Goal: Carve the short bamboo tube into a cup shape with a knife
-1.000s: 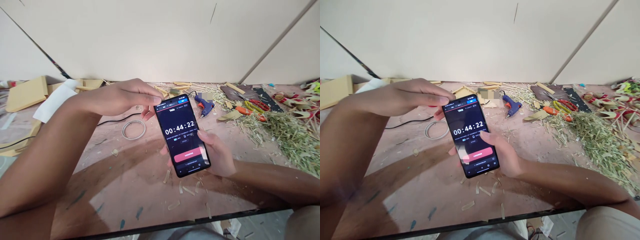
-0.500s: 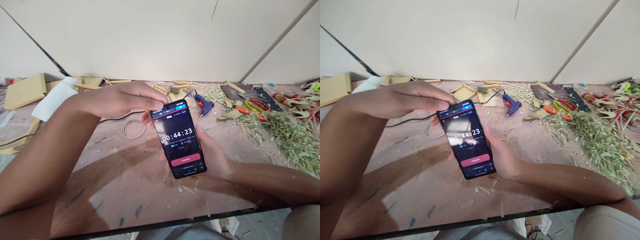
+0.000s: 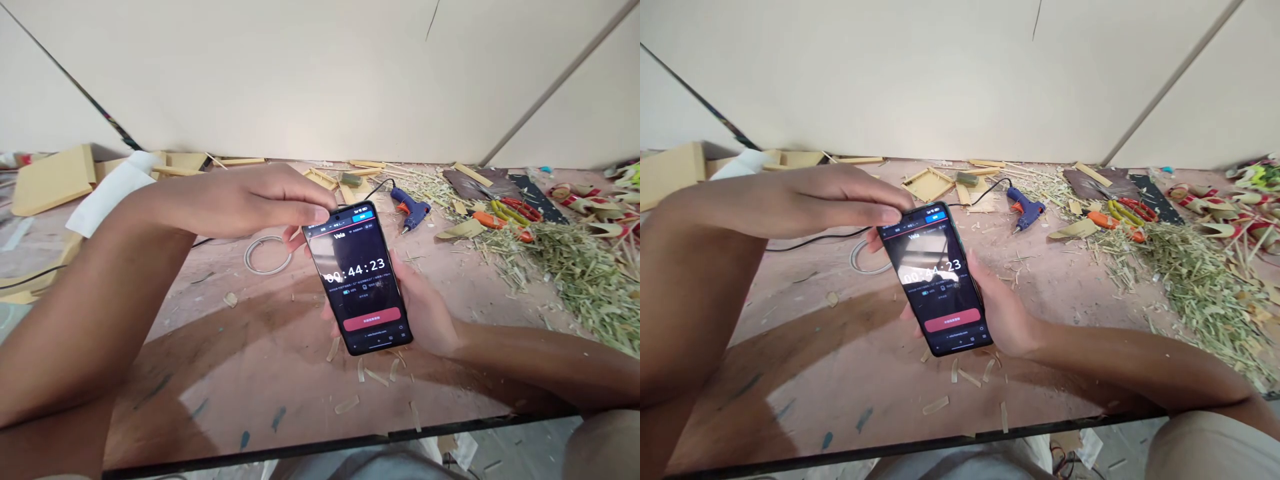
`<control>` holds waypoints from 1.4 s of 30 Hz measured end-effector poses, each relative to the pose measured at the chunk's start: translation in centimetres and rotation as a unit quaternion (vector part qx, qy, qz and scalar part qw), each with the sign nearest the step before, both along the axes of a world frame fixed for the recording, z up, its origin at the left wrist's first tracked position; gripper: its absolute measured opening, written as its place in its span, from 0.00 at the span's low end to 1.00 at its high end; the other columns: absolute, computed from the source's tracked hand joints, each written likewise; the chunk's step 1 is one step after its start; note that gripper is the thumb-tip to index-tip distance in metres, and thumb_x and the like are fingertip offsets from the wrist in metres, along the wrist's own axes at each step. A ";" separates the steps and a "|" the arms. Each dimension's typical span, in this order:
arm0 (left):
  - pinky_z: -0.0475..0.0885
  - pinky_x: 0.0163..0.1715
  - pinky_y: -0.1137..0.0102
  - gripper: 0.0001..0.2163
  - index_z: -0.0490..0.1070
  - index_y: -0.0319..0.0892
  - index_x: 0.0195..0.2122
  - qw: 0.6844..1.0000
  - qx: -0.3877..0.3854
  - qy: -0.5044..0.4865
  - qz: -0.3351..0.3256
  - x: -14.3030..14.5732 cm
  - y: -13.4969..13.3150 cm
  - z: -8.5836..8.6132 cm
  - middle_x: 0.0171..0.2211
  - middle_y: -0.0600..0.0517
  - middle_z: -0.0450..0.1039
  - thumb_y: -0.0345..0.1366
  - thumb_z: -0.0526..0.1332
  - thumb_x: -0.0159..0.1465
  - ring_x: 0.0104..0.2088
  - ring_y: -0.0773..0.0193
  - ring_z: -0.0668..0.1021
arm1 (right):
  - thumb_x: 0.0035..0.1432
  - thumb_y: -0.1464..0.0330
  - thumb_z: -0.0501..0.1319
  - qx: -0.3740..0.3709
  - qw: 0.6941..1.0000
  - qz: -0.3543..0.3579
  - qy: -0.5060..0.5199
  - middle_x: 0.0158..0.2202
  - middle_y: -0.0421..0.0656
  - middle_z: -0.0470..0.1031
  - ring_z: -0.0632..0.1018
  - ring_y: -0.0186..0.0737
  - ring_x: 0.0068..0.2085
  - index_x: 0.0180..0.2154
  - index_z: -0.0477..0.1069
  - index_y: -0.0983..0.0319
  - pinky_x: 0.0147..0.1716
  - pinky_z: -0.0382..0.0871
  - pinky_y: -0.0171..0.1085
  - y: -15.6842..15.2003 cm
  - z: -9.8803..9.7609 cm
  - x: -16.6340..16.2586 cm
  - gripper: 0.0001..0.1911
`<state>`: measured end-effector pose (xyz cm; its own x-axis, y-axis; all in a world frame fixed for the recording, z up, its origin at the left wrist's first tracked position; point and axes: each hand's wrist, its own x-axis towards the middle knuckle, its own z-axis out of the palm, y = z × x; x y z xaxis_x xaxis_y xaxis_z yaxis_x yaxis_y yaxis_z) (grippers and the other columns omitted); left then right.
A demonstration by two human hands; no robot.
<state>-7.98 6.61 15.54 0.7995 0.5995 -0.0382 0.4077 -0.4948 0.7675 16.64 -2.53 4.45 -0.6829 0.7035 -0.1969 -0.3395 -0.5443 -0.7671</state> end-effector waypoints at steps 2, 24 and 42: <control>0.68 0.30 0.69 0.12 0.82 0.46 0.44 0.999 0.041 0.029 -0.017 0.0 -0.2 0.0 0.35 0.50 0.82 0.46 0.63 0.73 0.31 0.61 0.77 | 0.67 0.35 0.60 -0.005 1.000 -0.004 -0.002 0.44 0.52 0.88 0.88 0.47 0.39 0.54 0.80 0.62 0.37 0.82 0.40 0.1 0.0 0.1 0.39; 0.63 0.33 0.65 0.25 0.63 0.44 0.27 0.966 0.228 -0.005 0.120 3.9 -2.6 -2.0 0.23 0.53 0.66 0.52 0.47 0.79 0.26 0.63 0.69 | 0.63 0.34 0.62 -0.021 0.998 -0.030 -0.044 0.45 0.51 0.88 0.88 0.47 0.38 0.53 0.81 0.61 0.37 0.82 0.40 0.2 0.4 0.0 0.39; 0.67 0.33 0.71 0.24 0.79 0.36 0.30 0.973 0.055 -0.173 0.145 -2.7 3.5 -0.8 0.26 0.52 0.72 0.56 0.73 0.66 0.30 0.66 0.74 | 0.76 0.39 0.46 0.262 0.956 -0.065 -0.115 0.50 0.48 0.83 0.84 0.46 0.45 0.59 0.77 0.56 0.31 0.68 0.37 1.3 1.0 0.9 0.36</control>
